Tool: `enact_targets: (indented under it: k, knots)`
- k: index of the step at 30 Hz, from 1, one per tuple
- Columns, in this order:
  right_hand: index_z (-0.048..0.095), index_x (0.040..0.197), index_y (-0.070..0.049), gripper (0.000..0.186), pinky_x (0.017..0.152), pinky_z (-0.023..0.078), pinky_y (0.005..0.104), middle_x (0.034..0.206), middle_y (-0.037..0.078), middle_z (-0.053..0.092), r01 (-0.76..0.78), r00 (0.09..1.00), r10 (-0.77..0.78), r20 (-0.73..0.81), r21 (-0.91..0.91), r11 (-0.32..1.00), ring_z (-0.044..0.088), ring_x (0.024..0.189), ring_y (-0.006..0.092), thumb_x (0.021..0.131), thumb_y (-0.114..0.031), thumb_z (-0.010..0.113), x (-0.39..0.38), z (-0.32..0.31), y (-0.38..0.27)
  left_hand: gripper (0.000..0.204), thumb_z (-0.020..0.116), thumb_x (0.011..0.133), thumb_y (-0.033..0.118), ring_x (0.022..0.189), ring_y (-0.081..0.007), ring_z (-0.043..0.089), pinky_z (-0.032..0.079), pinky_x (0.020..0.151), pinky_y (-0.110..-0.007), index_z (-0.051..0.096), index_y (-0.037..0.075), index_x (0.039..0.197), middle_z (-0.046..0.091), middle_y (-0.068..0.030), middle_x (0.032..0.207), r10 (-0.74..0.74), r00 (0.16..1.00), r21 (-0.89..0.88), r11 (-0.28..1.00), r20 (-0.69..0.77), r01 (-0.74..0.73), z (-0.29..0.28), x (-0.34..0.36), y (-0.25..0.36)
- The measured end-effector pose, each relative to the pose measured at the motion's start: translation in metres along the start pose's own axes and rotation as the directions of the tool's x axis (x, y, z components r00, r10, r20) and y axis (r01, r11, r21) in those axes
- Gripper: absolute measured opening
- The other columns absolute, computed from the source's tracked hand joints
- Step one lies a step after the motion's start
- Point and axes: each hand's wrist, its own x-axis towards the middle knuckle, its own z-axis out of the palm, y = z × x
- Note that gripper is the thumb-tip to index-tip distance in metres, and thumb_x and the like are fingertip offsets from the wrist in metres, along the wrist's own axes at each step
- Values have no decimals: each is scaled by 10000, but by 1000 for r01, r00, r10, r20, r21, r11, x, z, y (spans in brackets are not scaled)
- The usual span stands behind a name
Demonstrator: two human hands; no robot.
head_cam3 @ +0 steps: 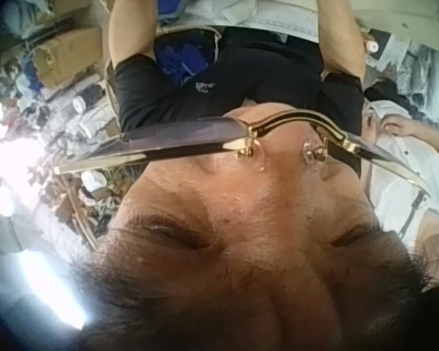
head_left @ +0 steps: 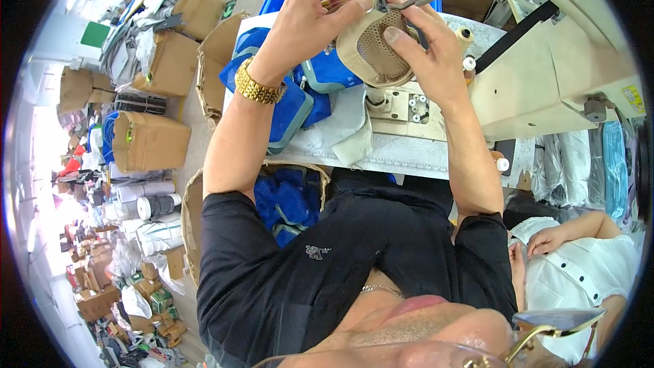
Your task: Sewing a mesh and leather component using a specialized sewing machine.
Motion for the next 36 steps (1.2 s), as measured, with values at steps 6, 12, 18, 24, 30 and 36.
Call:
enact_targets:
  k: [6, 12, 18, 24, 30, 36]
  knots:
    - [655, 1028, 17, 321, 794, 484, 304, 973, 118, 630, 45, 999, -44, -7, 45, 998, 622, 884, 218, 727, -92, 686, 1, 0, 5, 180, 692, 869, 179, 777, -45, 567, 492, 692, -222, 610, 23, 906, 653, -8, 925, -10, 1000, -4, 1000, -25, 10, 1, -1, 2]
    - [654, 1044, 16, 341, 784, 475, 293, 948, 104, 627, 20, 999, -21, 32, 21, 1000, 617, 865, 207, 729, -108, 694, 1, -6, 6, 184, 685, 876, 182, 754, -44, 567, 486, 658, -220, 595, 22, 896, 654, -14, 895, -3, 999, 19, 1000, -34, 4, 7, -3, 5]
    - [651, 1087, 7, 372, 765, 462, 280, 910, 91, 603, 23, 998, -25, 59, 35, 999, 597, 827, 193, 740, -119, 691, 4, -8, 7, 201, 685, 875, 186, 745, -57, 576, 487, 652, -225, 592, 9, 897, 648, -25, 857, 6, 997, -24, 1000, -71, -8, 12, -3, 4]
    - [646, 1112, 2, 378, 755, 451, 276, 861, 82, 566, -6, 996, 0, 85, 71, 997, 569, 804, 174, 766, -146, 684, 5, -10, 5, 196, 685, 869, 176, 740, -69, 587, 493, 649, -227, 595, 3, 893, 645, -31, 840, -7, 995, 17, 1000, -98, 9, 14, -2, 9]
    - [634, 1125, 21, 407, 730, 449, 275, 858, 83, 548, -25, 993, 8, 121, 135, 991, 558, 799, 174, 784, -191, 698, 5, -12, 8, 216, 695, 859, 196, 709, -74, 581, 489, 629, -230, 594, 6, 878, 627, -32, 769, -58, 992, 143, 987, -116, 74, 17, -3, 15]
    - [618, 1152, 26, 455, 727, 453, 291, 874, 88, 549, 5, 994, -18, 107, 121, 993, 559, 799, 188, 787, -229, 712, -3, -16, 10, 223, 697, 854, 199, 639, -65, 526, 447, 570, -230, 583, 8, 840, 588, -25, 733, -10, 983, 169, 985, -181, 41, 31, -10, 14]
